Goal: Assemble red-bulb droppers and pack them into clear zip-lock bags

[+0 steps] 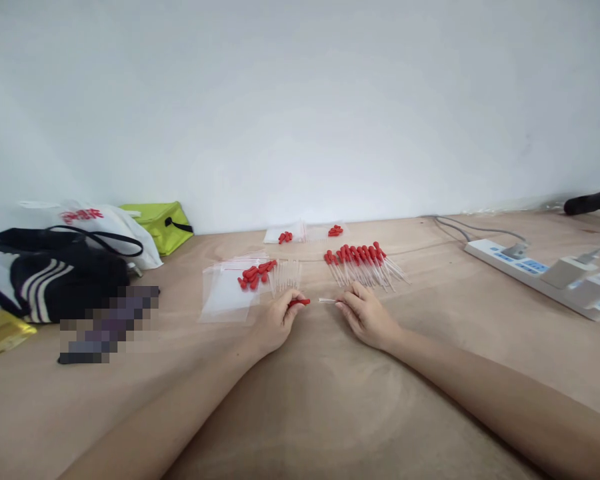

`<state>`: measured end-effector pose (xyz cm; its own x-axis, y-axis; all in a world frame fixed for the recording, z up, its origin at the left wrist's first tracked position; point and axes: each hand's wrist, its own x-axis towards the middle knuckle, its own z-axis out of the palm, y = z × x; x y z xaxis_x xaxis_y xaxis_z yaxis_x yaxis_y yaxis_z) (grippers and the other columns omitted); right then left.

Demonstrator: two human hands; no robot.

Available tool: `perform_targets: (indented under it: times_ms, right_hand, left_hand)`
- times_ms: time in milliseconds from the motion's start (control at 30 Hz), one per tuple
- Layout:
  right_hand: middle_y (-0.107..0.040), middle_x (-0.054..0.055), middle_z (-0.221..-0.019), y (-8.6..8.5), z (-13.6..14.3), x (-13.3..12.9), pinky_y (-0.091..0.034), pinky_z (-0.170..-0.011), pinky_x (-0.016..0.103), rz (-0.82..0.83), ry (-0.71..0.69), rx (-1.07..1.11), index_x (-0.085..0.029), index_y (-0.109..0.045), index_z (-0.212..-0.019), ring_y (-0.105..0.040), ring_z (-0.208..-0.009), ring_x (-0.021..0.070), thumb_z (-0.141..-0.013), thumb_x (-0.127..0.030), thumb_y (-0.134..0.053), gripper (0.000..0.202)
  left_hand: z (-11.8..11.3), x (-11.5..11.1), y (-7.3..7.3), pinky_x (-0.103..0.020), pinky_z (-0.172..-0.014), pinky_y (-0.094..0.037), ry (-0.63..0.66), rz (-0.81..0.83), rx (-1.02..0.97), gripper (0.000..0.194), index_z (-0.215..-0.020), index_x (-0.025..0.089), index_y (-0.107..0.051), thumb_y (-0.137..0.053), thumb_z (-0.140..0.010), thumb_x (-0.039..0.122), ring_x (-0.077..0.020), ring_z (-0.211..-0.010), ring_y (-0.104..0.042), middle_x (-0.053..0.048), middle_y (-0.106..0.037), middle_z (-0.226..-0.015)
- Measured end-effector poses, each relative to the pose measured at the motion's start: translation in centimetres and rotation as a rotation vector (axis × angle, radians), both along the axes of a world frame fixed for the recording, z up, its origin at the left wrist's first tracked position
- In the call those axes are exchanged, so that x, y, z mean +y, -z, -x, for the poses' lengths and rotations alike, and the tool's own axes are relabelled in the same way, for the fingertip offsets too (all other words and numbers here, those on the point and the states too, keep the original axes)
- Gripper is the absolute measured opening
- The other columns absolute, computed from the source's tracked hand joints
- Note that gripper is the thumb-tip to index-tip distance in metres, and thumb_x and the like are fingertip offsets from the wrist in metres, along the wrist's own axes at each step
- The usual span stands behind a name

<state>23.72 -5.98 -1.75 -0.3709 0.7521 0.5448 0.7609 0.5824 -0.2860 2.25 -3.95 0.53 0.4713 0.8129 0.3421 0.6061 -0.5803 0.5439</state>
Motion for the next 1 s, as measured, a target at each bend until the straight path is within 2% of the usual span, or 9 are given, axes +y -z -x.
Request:
perform_targets:
  times_ms: [167, 400, 600, 767, 867, 1000]
  right_hand:
    - [-0.053, 0.006, -0.082, -0.2, 0.5, 0.1, -0.031, -0.067, 0.028, -0.029, 0.014, -0.046, -0.017, -0.057, -0.089, -0.048, -0.076, 0.0148, -0.087, -0.023, -0.036, 0.022]
    - [-0.057, 0.005, -0.084, -0.5, 0.9, 0.2, -0.026, -0.065, 0.028, -0.059, -0.010, -0.127, -0.018, -0.059, -0.093, -0.048, -0.071, 0.0129, -0.086, -0.021, -0.038, 0.021]
    - [-0.060, 0.003, -0.077, -0.7, 0.3, 0.8, -0.023, -0.066, 0.028, -0.048, -0.157, -0.132, -0.020, -0.060, -0.099, -0.051, -0.070, 0.0122, -0.085, -0.016, -0.038, 0.026]
    - [-0.062, 0.002, -0.079, -1.1, -0.3, 1.6, -0.022, -0.065, 0.028, -0.061, -0.269, -0.216, -0.023, -0.060, -0.100, -0.051, -0.071, 0.0125, -0.083, -0.013, -0.036, 0.031]
    - [-0.062, 0.002, -0.078, -1.0, -0.3, 1.6, -0.020, -0.065, 0.029, -0.121, -0.249, -0.254, -0.023, -0.061, -0.097, -0.050, -0.069, 0.0128, -0.082, -0.013, -0.037, 0.030]
    - [-0.061, 0.002, -0.071, -0.8, 0.0, 1.1, -0.018, -0.063, 0.029, -0.160, -0.173, -0.226, -0.020, -0.062, -0.089, -0.049, -0.066, 0.0124, -0.080, -0.013, -0.038, 0.027]
  left_hand:
    - [-0.3, -0.3, -0.2, -0.028, -0.073, -0.044, 0.065, 0.009, -0.035, 0.019, -0.098, 0.020, -0.051, -0.037, -0.086, 0.023, -0.0162, -0.084, -0.059, -0.003, -0.063, -0.092]
    - [-0.5, -0.3, -0.2, -0.024, -0.065, -0.045, 0.071, -0.005, -0.023, 0.018, -0.088, 0.019, -0.057, -0.040, -0.084, 0.023, -0.0135, -0.069, -0.058, 0.000, -0.064, -0.079]
    - [-0.5, -0.4, 0.1, -0.021, -0.056, -0.041, 0.071, -0.027, -0.021, 0.018, -0.080, 0.018, -0.061, -0.045, -0.082, 0.026, -0.0108, -0.057, -0.054, 0.002, -0.062, -0.067]
    - [-0.5, -0.6, -0.3, -0.023, -0.060, -0.043, 0.155, -0.020, 0.017, 0.019, -0.079, 0.019, -0.063, -0.045, -0.082, 0.023, -0.0121, -0.061, -0.056, 0.000, -0.064, -0.070]
    - [-0.6, -0.6, -0.4, -0.024, -0.062, -0.044, 0.159, 0.012, 0.013, 0.017, -0.079, 0.019, -0.064, -0.047, -0.080, 0.021, -0.0127, -0.063, -0.057, -0.001, -0.066, -0.072]
    - [-0.6, -0.5, -0.2, -0.022, -0.057, -0.043, 0.101, 0.000, -0.009, 0.017, -0.080, 0.019, -0.064, -0.048, -0.080, 0.025, -0.0112, -0.057, -0.055, 0.000, -0.066, -0.069]
